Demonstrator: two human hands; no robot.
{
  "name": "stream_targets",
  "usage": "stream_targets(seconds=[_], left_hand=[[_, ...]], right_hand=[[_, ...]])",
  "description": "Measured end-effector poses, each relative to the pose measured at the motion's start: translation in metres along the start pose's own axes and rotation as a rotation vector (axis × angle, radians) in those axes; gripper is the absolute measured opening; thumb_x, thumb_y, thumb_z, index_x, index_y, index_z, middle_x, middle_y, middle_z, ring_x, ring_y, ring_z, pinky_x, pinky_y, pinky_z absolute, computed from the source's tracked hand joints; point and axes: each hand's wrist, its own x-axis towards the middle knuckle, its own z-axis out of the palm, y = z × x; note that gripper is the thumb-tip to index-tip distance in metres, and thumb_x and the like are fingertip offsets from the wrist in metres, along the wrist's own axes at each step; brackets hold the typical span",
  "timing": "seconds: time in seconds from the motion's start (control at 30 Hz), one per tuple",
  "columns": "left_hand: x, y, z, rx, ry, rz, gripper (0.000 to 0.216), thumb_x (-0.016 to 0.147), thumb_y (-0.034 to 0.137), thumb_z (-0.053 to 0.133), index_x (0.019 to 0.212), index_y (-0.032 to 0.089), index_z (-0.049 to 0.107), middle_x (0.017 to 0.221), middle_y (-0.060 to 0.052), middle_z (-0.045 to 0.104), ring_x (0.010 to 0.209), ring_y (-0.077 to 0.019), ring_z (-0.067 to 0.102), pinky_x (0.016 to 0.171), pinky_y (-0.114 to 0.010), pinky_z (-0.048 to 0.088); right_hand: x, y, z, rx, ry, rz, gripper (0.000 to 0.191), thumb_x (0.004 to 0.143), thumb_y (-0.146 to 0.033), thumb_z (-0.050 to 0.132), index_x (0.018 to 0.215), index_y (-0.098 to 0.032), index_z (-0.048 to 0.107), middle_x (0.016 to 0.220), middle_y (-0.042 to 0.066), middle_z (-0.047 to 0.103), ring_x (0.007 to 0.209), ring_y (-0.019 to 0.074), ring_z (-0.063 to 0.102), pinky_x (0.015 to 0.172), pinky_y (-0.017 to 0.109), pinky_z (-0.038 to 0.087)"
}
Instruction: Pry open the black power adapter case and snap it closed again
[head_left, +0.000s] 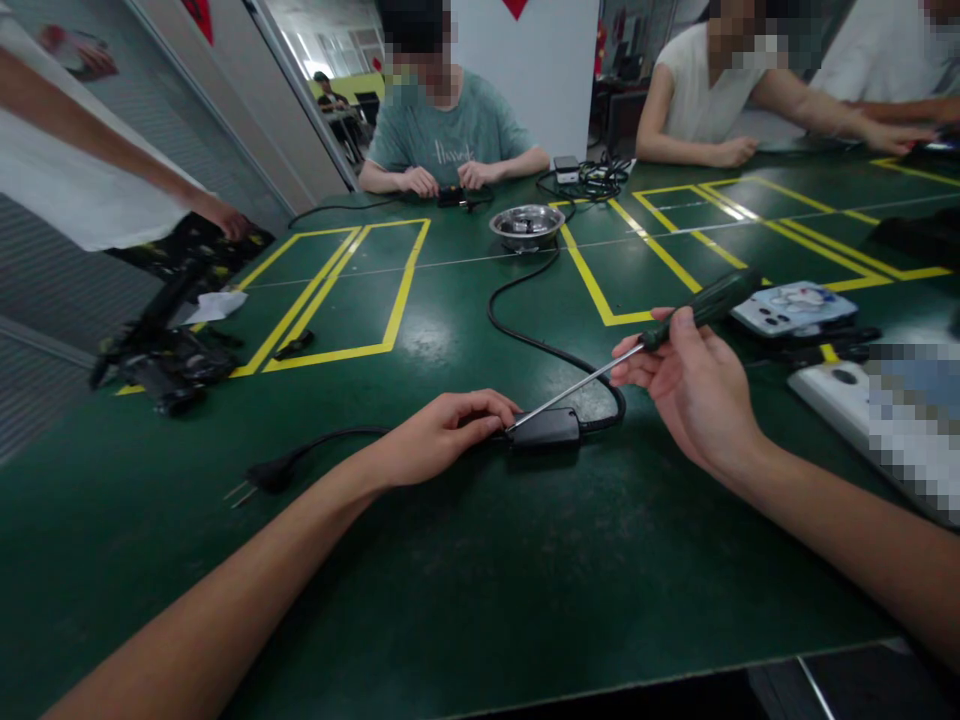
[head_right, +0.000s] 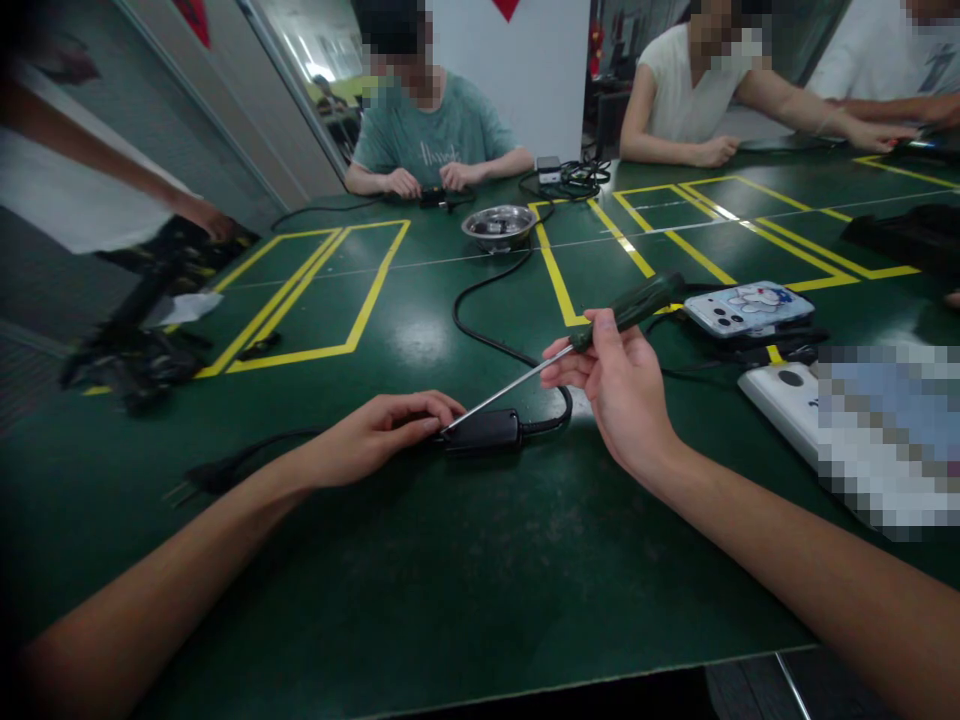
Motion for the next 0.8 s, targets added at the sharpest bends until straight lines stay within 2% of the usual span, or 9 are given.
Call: stream_targets(seconds=[0.23, 0.37, 0.5, 0.67, 0.8], left_hand=[[0.000, 0.001, 0.001, -0.061, -0.012, -0.033, 0.022, 0.095, 0.034, 0.047, 0.098, 0.019, 0.063, 0.119, -0.006, 0.061, 0.108, -0.0201, 0.058, 0.098, -0.043, 0.046], [-0.001, 0.001, 0.004, -0.079, -0.007, -0.060, 0.015, 0.091, 0.030, 0.054, 0.095, 0.018, 0.061, 0.121, -0.006, 0.059, 0.102, -0.0178, 0.059, 0.091, -0.037, 0.050], [-0.002, 0.001, 0.004, -0.093, -0.040, -0.057, 0.017, 0.087, 0.026, 0.060, 0.102, 0.018, 0.058, 0.124, -0.007, 0.057, 0.099, -0.0168, 0.060, 0.088, -0.036, 0.050], [-0.003, 0.006, 0.004, -0.033, -0.021, -0.095, 0.021, 0.083, 0.025, 0.065, 0.102, 0.019, 0.058, 0.125, -0.006, 0.056, 0.102, -0.0184, 0.058, 0.091, -0.037, 0.048], [-0.001, 0.010, 0.005, -0.021, -0.017, -0.100, 0.021, 0.082, 0.025, 0.067, 0.100, 0.018, 0.059, 0.123, -0.005, 0.056, 0.102, -0.0183, 0.057, 0.091, -0.035, 0.047]], right_hand=[[-0.001, 0.002, 0.000, -0.004, 0.000, 0.024, 0.034, 0.087, -0.057, 0.052, 0.100, -0.026, 0.051, 0.074, 0.000, 0.068, 0.061, 0.0158, 0.067, 0.062, 0.032, 0.057], [0.000, 0.001, -0.002, -0.009, 0.032, -0.004, 0.031, 0.088, -0.054, 0.051, 0.100, -0.026, 0.051, 0.072, 0.000, 0.067, 0.059, 0.0155, 0.066, 0.059, 0.032, 0.056], [0.001, -0.001, -0.002, -0.013, 0.048, -0.031, 0.028, 0.090, -0.052, 0.050, 0.100, -0.025, 0.051, 0.070, -0.001, 0.066, 0.056, 0.0149, 0.065, 0.057, 0.031, 0.056], [-0.002, -0.001, -0.001, -0.055, -0.019, -0.092, 0.024, 0.092, -0.047, 0.049, 0.105, -0.027, 0.050, 0.074, -0.001, 0.068, 0.060, 0.0157, 0.067, 0.060, 0.033, 0.057], [-0.009, -0.006, 0.000, -0.161, -0.087, -0.190, 0.023, 0.088, -0.042, 0.059, 0.105, -0.029, 0.052, 0.079, -0.001, 0.070, 0.067, 0.0166, 0.068, 0.063, 0.034, 0.058]])
